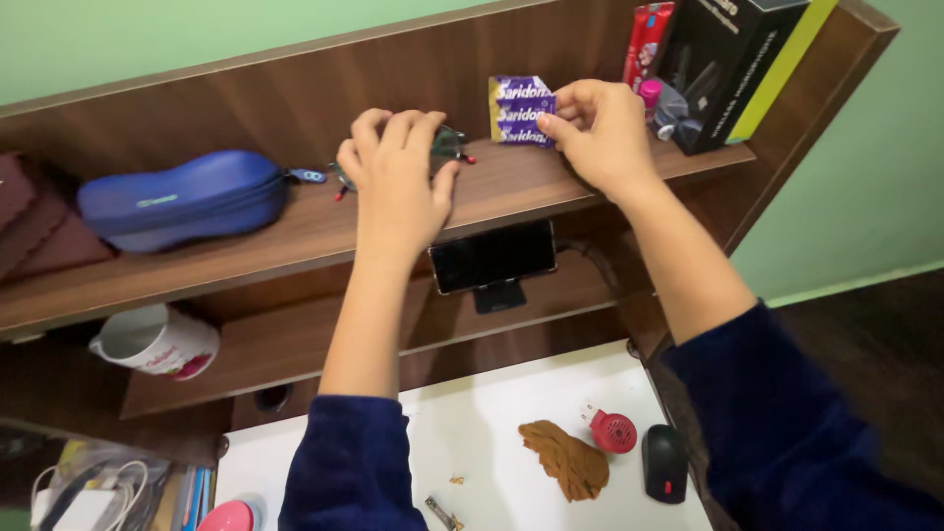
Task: The person organizes various items on a white table and wooden shelf. They place a tablet, mug, medicine box, and hair accessories on the shelf, then arrange chargers and cables. The person wipes a computer mouse with a cloth and places it on the shelf, then handles a blister pack of pills.
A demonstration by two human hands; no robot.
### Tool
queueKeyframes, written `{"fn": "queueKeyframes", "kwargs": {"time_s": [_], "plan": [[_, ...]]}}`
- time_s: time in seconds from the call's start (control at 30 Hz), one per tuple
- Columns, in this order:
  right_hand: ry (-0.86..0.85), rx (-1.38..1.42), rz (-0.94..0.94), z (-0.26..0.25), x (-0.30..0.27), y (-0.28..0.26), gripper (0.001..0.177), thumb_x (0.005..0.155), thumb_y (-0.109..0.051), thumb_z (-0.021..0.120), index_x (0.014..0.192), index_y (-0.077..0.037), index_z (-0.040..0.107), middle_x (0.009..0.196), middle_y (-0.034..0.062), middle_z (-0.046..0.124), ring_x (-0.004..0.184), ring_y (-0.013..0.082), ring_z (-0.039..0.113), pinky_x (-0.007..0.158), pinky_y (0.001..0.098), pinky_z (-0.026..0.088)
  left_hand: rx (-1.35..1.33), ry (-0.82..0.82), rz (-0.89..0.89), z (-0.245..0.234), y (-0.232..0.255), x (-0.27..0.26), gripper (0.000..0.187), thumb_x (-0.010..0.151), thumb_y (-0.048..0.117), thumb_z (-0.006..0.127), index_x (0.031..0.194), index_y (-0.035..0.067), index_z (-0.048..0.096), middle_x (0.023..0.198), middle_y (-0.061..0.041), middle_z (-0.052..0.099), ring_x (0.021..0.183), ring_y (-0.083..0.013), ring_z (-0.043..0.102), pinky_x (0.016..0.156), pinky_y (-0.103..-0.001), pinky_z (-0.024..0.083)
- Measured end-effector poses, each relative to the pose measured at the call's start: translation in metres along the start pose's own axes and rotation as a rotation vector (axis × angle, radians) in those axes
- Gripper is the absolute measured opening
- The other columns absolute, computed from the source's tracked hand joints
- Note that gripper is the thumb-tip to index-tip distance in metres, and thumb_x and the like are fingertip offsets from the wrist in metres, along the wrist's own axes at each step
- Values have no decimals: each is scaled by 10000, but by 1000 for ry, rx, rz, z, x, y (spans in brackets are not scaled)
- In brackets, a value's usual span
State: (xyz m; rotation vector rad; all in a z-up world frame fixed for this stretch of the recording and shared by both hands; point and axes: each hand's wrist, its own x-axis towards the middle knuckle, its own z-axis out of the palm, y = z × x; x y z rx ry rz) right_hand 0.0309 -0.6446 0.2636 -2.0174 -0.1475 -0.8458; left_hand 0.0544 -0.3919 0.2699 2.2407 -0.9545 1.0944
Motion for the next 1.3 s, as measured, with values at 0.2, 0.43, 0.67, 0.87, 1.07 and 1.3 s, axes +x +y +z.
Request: {"fn": "queueKeyframes", "kwargs": {"time_s": [0.2, 0.43, 0.67, 0.87, 1.07, 1.3], "plan": [[215, -164, -71, 0, -21, -8, 150, 891, -76, 811, 990, 27, 767, 862, 122, 779, 740, 135, 739, 656, 268, 583, -8, -23, -18, -4, 5, 1, 436, 809, 161, 843, 1211, 80, 694, 1271, -73, 639, 1263, -353, 455, 1061, -531, 304], [229, -204, -148, 5, -15, 0, 311, 836, 7, 806, 1136, 39, 730, 977, 162, 776, 918, 194, 767, 772, 307, 616, 5, -21, -56, -7, 11, 0, 461, 817, 186, 849, 1234, 73, 689, 1283, -74, 625, 1271, -355, 450, 1087, -502, 328], [221, -69, 88, 14, -6, 5, 146, 947, 27, 683, 1088, 50, 717, 886, 142, 772, 769, 173, 796, 665, 248, 611, 31, -20, -47, -6, 10, -1, 458, 843, 209, 837, 1252, 73, 684, 1303, -72, 614, 1277, -354, 436, 1095, -511, 319], [244, -82, -27, 12, -8, -4, 127, 938, 48, 675, 1058, 75, 704, 871, 166, 759, 751, 168, 785, 636, 256, 612, 110, 15, 104, 2, 14, 5, 465, 924, 293, 793, 1309, 66, 663, 1290, -92, 623, 1274, -347, 439, 1061, -517, 304], [285, -162, 31, 15, -14, -14, 158, 935, -53, 706, 1057, 47, 699, 845, 191, 760, 717, 229, 785, 664, 340, 598, 125, 74, 187, 41, 35, 36, 512, 957, 285, 757, 1381, 38, 611, 1160, -100, 642, 1202, -315, 483, 1009, -496, 330], [414, -389, -140, 18, -20, -12, 131, 912, -66, 735, 994, 33, 708, 934, 222, 737, 893, 410, 713, 795, 463, 560, 111, 126, 143, 60, 46, 49, 325, 965, 214, 741, 1236, 65, 642, 998, -75, 676, 1101, -277, 530, 966, -450, 361]]}}
